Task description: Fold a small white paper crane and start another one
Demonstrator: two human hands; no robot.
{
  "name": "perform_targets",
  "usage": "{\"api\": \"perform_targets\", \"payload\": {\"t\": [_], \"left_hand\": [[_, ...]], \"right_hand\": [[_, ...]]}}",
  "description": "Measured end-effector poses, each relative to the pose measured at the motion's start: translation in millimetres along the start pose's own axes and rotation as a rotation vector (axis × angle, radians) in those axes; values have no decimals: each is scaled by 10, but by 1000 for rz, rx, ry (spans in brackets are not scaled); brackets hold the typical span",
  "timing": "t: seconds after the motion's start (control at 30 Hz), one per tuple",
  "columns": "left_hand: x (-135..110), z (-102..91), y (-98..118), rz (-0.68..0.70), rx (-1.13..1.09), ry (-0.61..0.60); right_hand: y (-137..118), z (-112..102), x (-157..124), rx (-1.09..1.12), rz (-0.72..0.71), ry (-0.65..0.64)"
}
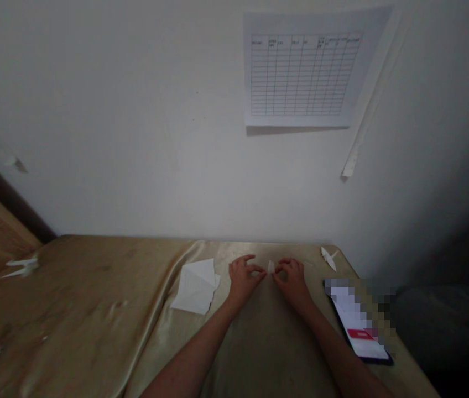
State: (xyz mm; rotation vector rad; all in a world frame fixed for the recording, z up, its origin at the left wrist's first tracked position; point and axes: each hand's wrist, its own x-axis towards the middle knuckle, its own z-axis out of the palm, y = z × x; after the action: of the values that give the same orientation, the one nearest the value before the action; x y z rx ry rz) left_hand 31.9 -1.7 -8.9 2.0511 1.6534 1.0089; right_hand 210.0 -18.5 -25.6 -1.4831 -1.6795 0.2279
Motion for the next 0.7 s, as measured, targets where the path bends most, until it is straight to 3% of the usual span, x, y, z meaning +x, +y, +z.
{"api": "perform_targets", "payload": {"t": [0.43,0.7], "left_hand": [[-13,-28,48,-38,21,-32],[-25,-40,52,-22,40,-44]], "right_hand": [[-63,-66,9,132,-67,-154],[-27,-21,-11,85,52,-140]]}}
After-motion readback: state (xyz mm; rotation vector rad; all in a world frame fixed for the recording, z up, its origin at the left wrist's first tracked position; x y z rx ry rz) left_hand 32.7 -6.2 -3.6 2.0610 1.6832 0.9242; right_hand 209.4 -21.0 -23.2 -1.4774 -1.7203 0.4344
